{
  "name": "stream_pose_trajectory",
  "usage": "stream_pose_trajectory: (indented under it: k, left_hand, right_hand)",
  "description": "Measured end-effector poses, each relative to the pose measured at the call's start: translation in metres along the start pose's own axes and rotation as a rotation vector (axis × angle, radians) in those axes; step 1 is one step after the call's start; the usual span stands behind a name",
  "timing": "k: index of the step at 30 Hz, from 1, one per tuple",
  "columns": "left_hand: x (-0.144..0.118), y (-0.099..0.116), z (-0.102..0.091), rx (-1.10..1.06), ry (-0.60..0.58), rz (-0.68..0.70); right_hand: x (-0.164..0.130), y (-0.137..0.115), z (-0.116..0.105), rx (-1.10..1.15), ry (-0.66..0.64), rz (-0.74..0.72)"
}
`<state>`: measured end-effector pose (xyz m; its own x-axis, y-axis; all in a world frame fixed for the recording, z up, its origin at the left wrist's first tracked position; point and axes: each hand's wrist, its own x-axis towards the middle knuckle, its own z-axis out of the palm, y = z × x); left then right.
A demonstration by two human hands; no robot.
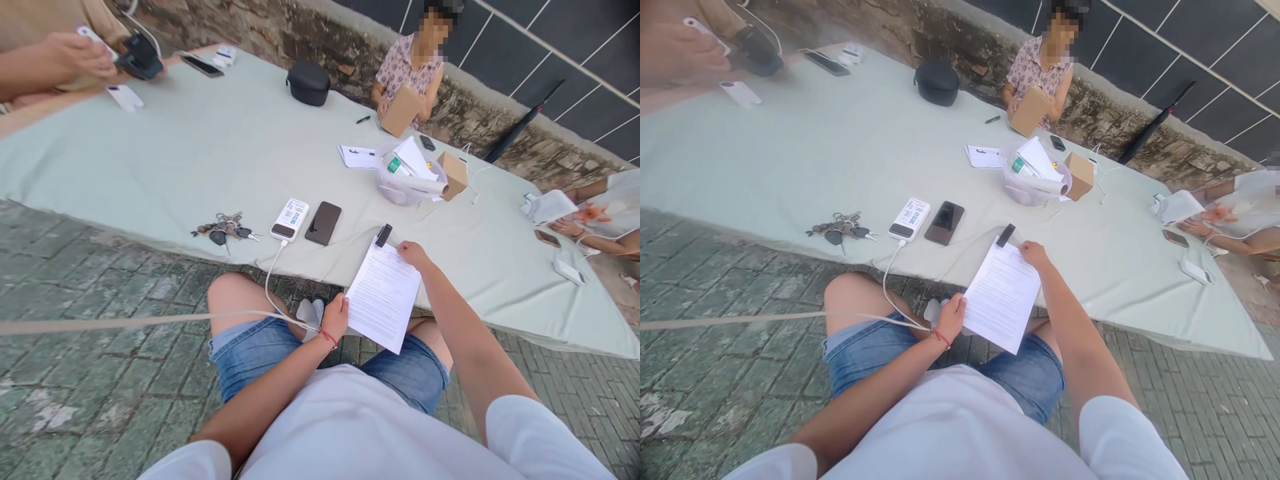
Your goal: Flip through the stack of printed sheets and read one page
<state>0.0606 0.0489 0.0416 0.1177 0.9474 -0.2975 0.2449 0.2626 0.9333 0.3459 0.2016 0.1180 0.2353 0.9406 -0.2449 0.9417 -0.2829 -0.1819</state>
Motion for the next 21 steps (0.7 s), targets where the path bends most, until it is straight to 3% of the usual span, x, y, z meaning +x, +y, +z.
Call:
stream_pose_trajectory:
  k: [6,11,18,21]
  left_hand:
    - [-0.009,-0.005,-0.001,-0.150,-0.041,-0.118]
    - [-0.022,-0.010,-0.009,-0.235,-0.062,-0.168]
    - [-0.035,-0.011,-0.013,-0.280,-0.121,-0.214]
    - [-0.039,-0.016,-0.013,-0.197,-0.099,-0.150]
  right_hand:
    - [0.032,-0.033,0.004,0.182,0.166,0.088]
    - [0.053,-0.070,0.015,0.302,0.127,0.080]
    - [0.044,-0.095,0.033,0.223,0.103,0.025]
    - [0.037,-0.094,0.036,0.185,0.103,0.012]
